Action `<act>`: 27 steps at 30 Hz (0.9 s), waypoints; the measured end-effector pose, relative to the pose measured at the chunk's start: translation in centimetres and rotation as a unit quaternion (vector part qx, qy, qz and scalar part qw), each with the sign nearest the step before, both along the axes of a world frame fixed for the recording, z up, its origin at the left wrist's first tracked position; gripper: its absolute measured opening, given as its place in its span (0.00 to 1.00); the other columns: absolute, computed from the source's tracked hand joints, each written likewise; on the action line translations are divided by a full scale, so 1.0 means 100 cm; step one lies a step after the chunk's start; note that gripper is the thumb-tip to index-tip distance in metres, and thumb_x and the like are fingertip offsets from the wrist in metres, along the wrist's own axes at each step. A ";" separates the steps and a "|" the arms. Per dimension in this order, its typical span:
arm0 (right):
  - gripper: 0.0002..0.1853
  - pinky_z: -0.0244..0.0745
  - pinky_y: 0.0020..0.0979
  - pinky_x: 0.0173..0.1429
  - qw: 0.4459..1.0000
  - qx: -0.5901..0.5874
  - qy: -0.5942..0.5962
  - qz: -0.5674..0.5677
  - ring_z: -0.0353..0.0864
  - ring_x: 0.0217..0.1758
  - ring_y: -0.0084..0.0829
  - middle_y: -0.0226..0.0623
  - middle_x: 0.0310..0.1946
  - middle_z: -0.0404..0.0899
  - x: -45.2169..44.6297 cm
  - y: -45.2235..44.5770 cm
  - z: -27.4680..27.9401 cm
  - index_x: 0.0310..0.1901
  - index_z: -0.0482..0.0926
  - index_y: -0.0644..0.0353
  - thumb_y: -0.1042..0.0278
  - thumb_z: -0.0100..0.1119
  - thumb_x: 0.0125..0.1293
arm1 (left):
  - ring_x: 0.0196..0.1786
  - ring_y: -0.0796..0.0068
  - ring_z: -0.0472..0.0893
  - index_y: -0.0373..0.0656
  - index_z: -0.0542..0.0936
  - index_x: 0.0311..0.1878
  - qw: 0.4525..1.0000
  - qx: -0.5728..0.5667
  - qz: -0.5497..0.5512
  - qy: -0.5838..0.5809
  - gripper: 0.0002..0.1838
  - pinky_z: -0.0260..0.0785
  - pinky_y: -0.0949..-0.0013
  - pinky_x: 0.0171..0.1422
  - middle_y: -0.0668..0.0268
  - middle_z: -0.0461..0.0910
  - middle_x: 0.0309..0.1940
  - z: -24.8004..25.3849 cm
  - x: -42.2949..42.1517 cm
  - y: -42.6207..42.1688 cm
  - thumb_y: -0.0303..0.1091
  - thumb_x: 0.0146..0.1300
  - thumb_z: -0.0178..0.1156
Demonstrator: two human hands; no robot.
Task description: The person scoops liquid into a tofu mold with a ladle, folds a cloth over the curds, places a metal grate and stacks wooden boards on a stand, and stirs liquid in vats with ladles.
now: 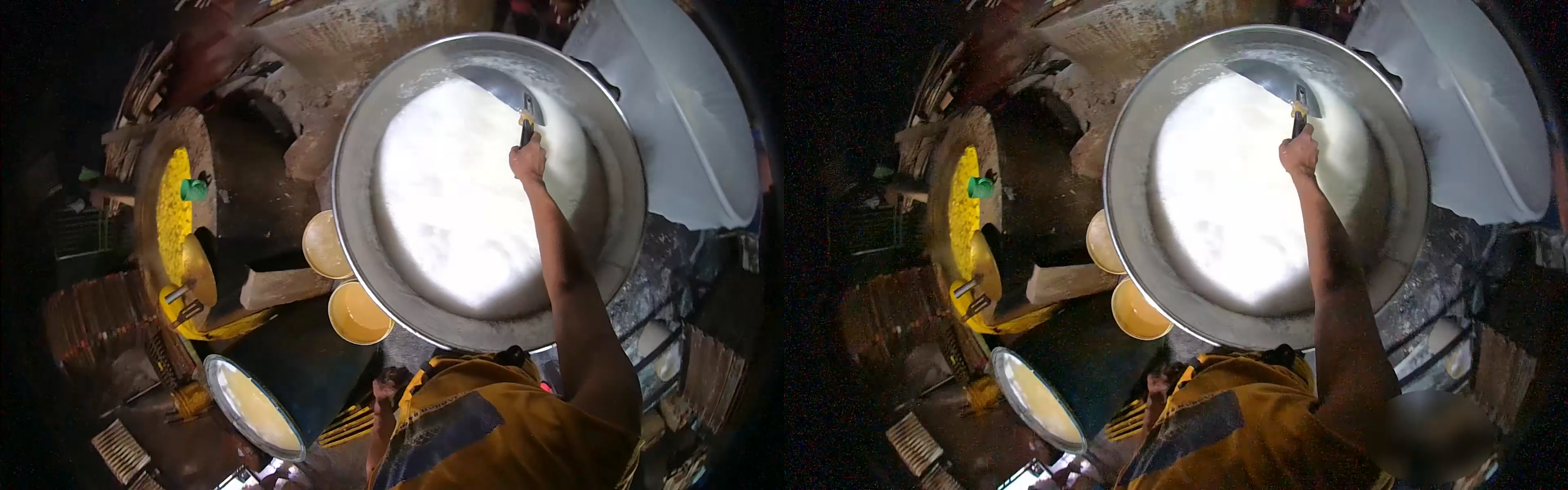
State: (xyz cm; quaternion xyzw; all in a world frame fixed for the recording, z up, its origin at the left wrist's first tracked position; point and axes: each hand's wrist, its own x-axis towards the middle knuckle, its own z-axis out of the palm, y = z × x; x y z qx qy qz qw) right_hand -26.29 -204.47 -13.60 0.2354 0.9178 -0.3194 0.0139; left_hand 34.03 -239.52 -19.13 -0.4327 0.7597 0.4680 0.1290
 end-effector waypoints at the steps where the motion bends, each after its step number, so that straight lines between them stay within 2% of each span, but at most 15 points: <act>1: 0.25 0.74 0.47 0.52 1.000 -0.001 -0.015 0.017 0.78 0.44 0.58 0.65 0.39 0.76 -0.009 -0.007 -0.007 0.53 0.61 0.68 0.68 0.54 0.54 | 0.26 0.74 0.69 0.34 0.76 0.30 1.000 0.007 0.000 -0.022 0.06 0.62 0.69 0.33 0.66 0.71 0.22 0.004 0.013 0.006 0.28 0.50 0.59; 7: 0.24 0.74 0.47 0.53 0.990 -0.041 -0.086 0.106 0.78 0.44 0.57 0.63 0.41 0.76 -0.052 -0.048 -0.045 0.53 0.61 0.66 0.71 0.52 0.53 | 0.30 0.72 0.72 0.34 0.76 0.35 0.996 0.028 0.026 -0.083 0.10 0.65 0.69 0.36 0.63 0.73 0.26 0.032 0.046 0.022 0.30 0.51 0.59; 12: 0.23 0.74 0.46 0.52 0.977 -0.001 -0.101 0.188 0.78 0.46 0.55 0.61 0.41 0.77 -0.056 -0.083 -0.052 0.51 0.60 0.65 0.72 0.55 0.54 | 0.33 0.71 0.75 0.35 0.76 0.40 0.996 0.035 0.046 -0.072 0.13 0.67 0.69 0.39 0.61 0.76 0.30 0.036 0.026 0.025 0.31 0.51 0.60; 15: 0.24 0.74 0.45 0.52 0.972 -0.018 -0.109 0.207 0.78 0.47 0.54 0.60 0.41 0.77 -0.052 -0.099 -0.051 0.51 0.60 0.66 0.72 0.56 0.54 | 0.35 0.70 0.76 0.35 0.76 0.42 0.996 0.045 0.058 -0.040 0.15 0.68 0.69 0.41 0.59 0.77 0.32 0.033 0.002 0.026 0.32 0.52 0.60; 19: 0.28 0.73 0.45 0.55 0.960 -0.021 -0.132 0.245 0.77 0.49 0.54 0.59 0.43 0.77 -0.042 -0.108 -0.073 0.56 0.58 0.67 0.73 0.56 0.53 | 0.38 0.69 0.79 0.35 0.76 0.46 0.995 0.063 0.077 0.013 0.18 0.70 0.69 0.44 0.58 0.79 0.36 0.031 -0.036 0.021 0.33 0.52 0.60; 22: 0.32 0.72 0.44 0.56 0.959 0.030 -0.053 0.278 0.77 0.50 0.53 0.59 0.45 0.76 -0.019 -0.113 -0.077 0.59 0.55 0.67 0.73 0.56 0.53 | 0.40 0.68 0.80 0.36 0.76 0.48 0.991 0.080 0.097 0.051 0.20 0.71 0.69 0.45 0.56 0.81 0.38 0.031 -0.057 0.013 0.34 0.52 0.60; 27: 0.37 0.72 0.43 0.56 0.950 0.014 -0.121 0.286 0.76 0.51 0.52 0.56 0.46 0.76 0.009 -0.112 -0.070 0.64 0.51 0.66 0.72 0.57 0.53 | 0.43 0.67 0.82 0.37 0.76 0.51 0.980 0.081 0.044 0.175 0.23 0.72 0.70 0.48 0.54 0.82 0.41 0.020 -0.060 0.015 0.38 0.54 0.62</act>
